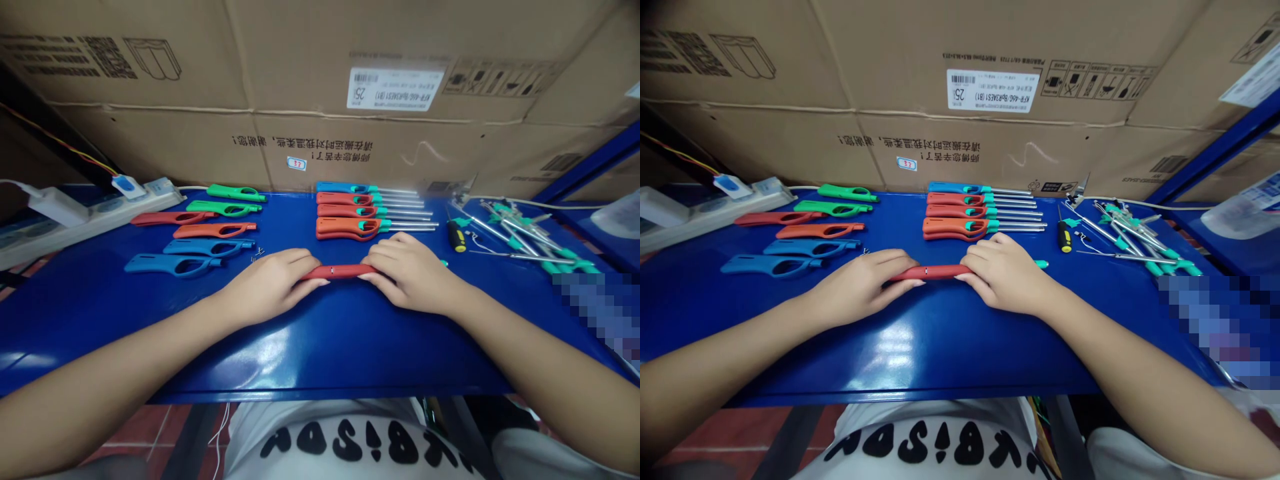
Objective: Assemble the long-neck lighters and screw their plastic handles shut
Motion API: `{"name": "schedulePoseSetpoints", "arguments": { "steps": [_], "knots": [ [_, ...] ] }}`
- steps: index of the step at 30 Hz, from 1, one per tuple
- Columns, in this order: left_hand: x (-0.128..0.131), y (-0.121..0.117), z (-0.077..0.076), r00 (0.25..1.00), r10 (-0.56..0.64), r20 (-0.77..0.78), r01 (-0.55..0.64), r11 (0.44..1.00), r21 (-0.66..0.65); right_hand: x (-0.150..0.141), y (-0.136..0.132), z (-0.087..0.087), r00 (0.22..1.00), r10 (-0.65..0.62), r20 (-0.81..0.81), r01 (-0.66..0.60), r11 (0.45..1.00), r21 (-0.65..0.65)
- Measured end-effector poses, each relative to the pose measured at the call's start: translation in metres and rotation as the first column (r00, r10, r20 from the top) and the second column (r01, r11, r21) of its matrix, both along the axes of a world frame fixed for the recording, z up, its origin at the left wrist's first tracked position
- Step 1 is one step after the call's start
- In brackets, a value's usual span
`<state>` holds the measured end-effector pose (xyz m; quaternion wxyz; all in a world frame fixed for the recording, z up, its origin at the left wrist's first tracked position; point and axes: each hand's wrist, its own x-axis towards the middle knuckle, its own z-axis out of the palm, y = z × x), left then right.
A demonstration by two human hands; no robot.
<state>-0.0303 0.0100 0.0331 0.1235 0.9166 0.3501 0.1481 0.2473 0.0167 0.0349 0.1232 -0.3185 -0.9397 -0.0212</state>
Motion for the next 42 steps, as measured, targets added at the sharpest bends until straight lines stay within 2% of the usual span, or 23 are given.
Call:
{"name": "schedulePoseSetpoints", "arguments": {
  "steps": [4,8,12,16,20,23,28,32,35,42],
  "knots": [
    [-0.003,0.004,0.001,0.994,0.039,0.1,-0.041,0.999,0.014,0.003,0.004,0.002,0.995,-0.093,0.028,0.094,0.994,-0.062],
    [-0.005,0.005,0.001,0.996,0.021,0.082,-0.031,0.992,0.119,0.007,0.006,0.003,0.993,-0.119,0.004,0.117,0.971,-0.209],
    [-0.005,0.003,0.001,0.999,-0.018,0.041,0.011,0.985,0.171,0.005,0.003,0.005,0.993,-0.094,-0.076,0.066,0.947,-0.315],
    [-0.002,-0.002,0.001,0.997,-0.065,0.039,0.058,0.983,0.177,-0.002,-0.004,0.005,0.986,-0.012,-0.166,-0.051,0.929,-0.368],
    [0.0,-0.006,0.002,0.995,-0.088,0.039,0.084,0.992,0.097,-0.006,-0.008,-0.001,0.974,0.05,-0.22,-0.125,0.931,-0.344],
    [0.001,-0.006,0.005,0.997,-0.069,0.037,0.067,0.997,0.037,-0.006,-0.009,-0.005,0.977,0.04,-0.21,-0.1,0.953,-0.285],
    [0.005,-0.011,0.008,1.0,-0.013,0.025,0.014,0.999,-0.044,-0.009,-0.011,-0.004,0.986,-0.011,-0.166,-0.036,0.96,-0.276],
    [0.015,-0.02,0.006,0.998,-0.05,-0.046,0.045,0.995,-0.089,-0.019,-0.018,-0.001,0.996,0.018,-0.089,-0.042,0.959,-0.281],
    [0.017,-0.022,0.004,0.994,-0.031,-0.108,0.023,0.997,-0.076,-0.019,-0.02,0.003,0.998,-0.013,-0.061,-0.005,0.957,-0.289],
    [0.008,-0.014,0.006,0.993,-0.006,-0.115,0.005,1.0,-0.008,-0.003,-0.009,0.007,0.988,-0.105,0.115,0.122,0.98,-0.154]
  ]
}}
